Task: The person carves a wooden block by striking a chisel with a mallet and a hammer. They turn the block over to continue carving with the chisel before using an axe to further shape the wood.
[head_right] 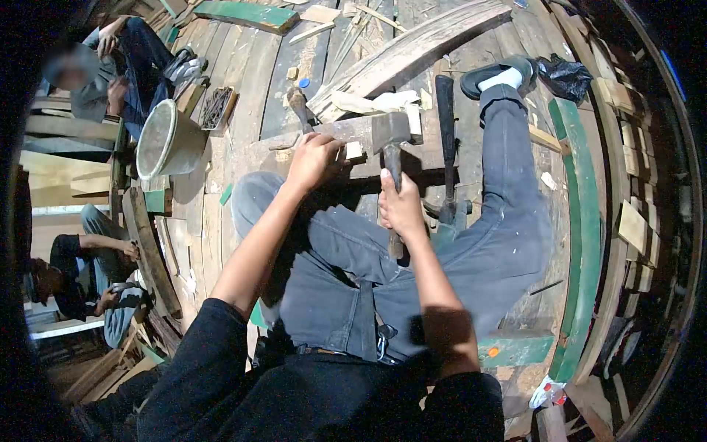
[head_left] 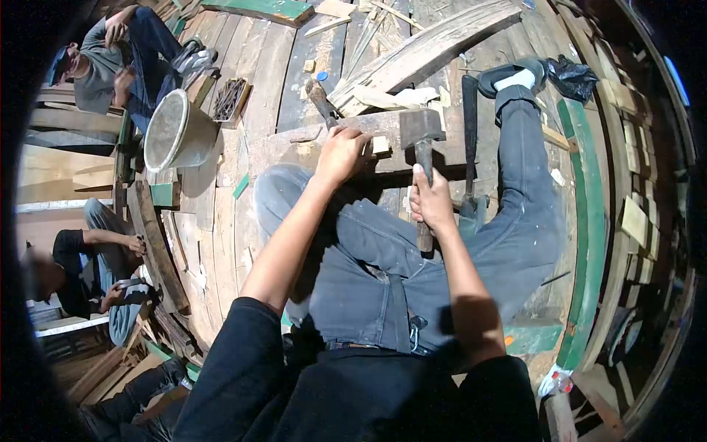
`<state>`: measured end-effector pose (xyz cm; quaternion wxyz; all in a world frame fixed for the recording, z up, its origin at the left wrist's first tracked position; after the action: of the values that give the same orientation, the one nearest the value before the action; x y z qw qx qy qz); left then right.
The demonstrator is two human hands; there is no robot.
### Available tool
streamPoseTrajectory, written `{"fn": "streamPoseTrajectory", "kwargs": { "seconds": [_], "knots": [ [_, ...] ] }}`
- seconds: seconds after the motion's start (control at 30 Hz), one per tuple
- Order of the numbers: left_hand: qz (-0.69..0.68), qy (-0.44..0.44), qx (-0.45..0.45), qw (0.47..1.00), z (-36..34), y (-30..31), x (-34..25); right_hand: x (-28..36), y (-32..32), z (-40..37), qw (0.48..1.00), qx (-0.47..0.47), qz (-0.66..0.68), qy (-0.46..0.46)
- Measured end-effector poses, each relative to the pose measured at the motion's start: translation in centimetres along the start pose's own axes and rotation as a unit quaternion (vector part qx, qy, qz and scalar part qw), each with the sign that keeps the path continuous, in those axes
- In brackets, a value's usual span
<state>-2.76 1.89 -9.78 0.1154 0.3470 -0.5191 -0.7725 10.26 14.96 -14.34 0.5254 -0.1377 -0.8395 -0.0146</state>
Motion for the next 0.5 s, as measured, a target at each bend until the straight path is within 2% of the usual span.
{"fn": "streamPoseTrajectory", "kwargs": {
  "seconds": [0.07,0.13,0.2,0.23,0.27,0.4,0.47,0.5],
  "knots": [
    [-0.007,0.017,0.003,1.000,0.3,0.2,0.3,-1.2,-0.3,0.3,0.999,0.013,-0.036,-0.019],
    [-0.002,0.020,0.011,1.000,0.7,-0.2,0.6,-0.9,0.2,1.0,0.987,-0.014,-0.149,0.065],
    [-0.003,0.023,0.012,1.000,0.8,-0.9,1.5,2.0,-0.4,-0.6,0.985,-0.033,-0.151,0.082],
    [-0.007,-0.009,-0.017,1.000,0.6,-0.1,0.8,3.2,-0.5,-1.2,0.979,-0.048,-0.177,0.085],
    [-0.010,0.003,0.002,1.000,0.6,-0.1,0.8,3.7,-0.3,-0.9,0.959,-0.075,-0.228,0.148],
    [-0.022,0.021,0.013,0.999,0.6,0.0,1.0,3.7,-1.0,-1.3,0.966,-0.077,-0.195,0.154],
    [-0.022,0.028,0.020,0.999,0.6,-0.2,1.0,1.6,-1.0,-0.2,0.950,-0.053,-0.288,0.110],
    [-0.021,0.034,0.024,0.999,0.6,-0.2,1.0,0.7,-0.5,0.4,0.930,-0.063,-0.330,0.148]
  ]
}}
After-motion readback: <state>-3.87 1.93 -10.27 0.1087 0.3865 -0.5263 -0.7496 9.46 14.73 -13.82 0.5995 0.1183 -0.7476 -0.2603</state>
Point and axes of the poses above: each hand's wrist, its own z-axis towards the middle knuckle, its own y-axis out of the back of the hand, x = y × z, the point moved 9 cm from there along z, towards the middle knuckle, and after that the axes turned 13 degrees about -z, right-handed, at the moved point
